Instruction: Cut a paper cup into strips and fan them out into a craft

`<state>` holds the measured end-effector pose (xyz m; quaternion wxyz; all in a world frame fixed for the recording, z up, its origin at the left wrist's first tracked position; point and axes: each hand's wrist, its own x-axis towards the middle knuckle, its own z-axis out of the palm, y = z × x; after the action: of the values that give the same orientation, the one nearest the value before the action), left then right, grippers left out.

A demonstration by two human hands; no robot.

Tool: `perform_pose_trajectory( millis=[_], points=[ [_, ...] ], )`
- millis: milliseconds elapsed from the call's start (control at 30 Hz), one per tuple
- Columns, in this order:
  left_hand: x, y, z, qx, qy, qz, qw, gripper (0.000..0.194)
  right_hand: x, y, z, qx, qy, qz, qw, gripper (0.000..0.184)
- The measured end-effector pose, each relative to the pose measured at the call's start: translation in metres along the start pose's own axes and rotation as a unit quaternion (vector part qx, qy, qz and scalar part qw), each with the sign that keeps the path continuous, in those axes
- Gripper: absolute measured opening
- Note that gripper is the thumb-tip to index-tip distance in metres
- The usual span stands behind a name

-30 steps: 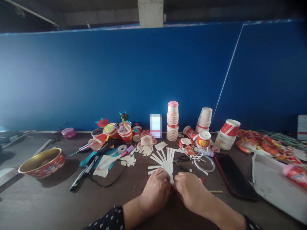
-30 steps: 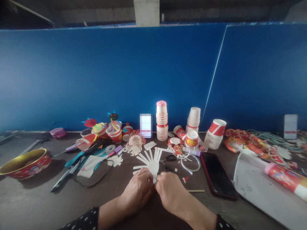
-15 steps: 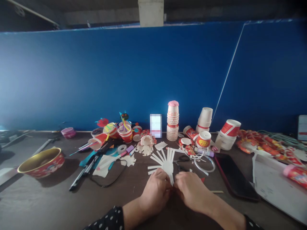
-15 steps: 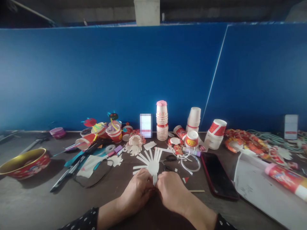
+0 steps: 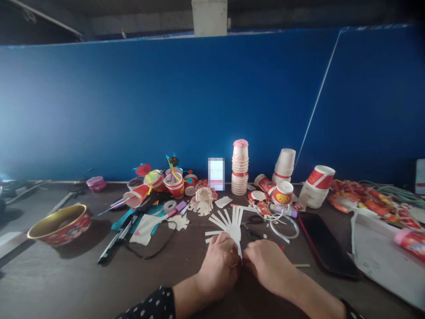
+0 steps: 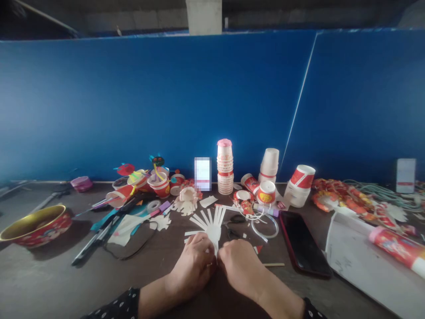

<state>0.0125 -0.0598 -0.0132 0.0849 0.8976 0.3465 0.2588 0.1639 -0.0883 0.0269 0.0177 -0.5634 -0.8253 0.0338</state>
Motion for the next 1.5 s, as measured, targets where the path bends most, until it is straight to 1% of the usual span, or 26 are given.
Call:
perform_pose_trajectory(
  millis=[100,200,300,400,600,767,933,1067,1233,1400,1500],
  points=[
    [0.0,-0.002,0.002,0.001,0.002,0.011,1.0,0.01,-0.001,0.0,-0.002,-0.01,-0.01,-0.009,1.0,0.022],
    [-0.001,-0.005,0.005,-0.009,0.001,0.015,1.0,0.008,-0.001,-0.001,0.001,-0.041,-0.012,-0.063,0.997,0.025],
    [-0.001,-0.005,0.005,-0.018,0.004,-0.003,1.0,0.005,-0.001,-0.003,0.005,-0.069,-0.018,-0.124,0.99,0.027],
    [-0.002,-0.004,0.004,-0.031,0.011,-0.02,0.999,0.006,0.0,-0.003,0.01,-0.089,-0.021,-0.148,0.985,0.024],
    [-0.004,-0.004,0.004,-0.03,0.034,0.009,0.999,0.007,-0.002,0.002,0.019,-0.092,0.026,-0.158,0.983,0.021],
    [-0.004,-0.004,0.004,-0.022,0.042,0.029,0.998,0.007,-0.004,0.0,0.017,-0.112,0.026,-0.171,0.979,0.02],
    [-0.004,-0.002,-0.002,-0.011,0.034,0.056,0.998,0.008,-0.004,-0.001,0.015,-0.114,0.03,-0.164,0.979,0.019],
    [-0.004,-0.001,-0.005,-0.007,0.032,0.026,0.999,0.011,-0.003,0.0,0.014,-0.107,0.034,-0.167,0.98,0.018],
    [-0.005,-0.002,-0.003,-0.038,0.031,0.012,0.999,0.018,-0.001,0.002,0.016,-0.104,0.036,-0.172,0.979,0.015],
    [-0.004,-0.003,0.0,-0.045,0.036,0.0,0.998,0.009,-0.002,0.002,0.018,-0.108,0.048,-0.165,0.979,0.016],
    [-0.003,-0.004,0.002,-0.043,0.035,0.001,0.998,0.009,-0.003,0.0,0.015,-0.112,0.043,-0.168,0.978,0.018]
  ],
)
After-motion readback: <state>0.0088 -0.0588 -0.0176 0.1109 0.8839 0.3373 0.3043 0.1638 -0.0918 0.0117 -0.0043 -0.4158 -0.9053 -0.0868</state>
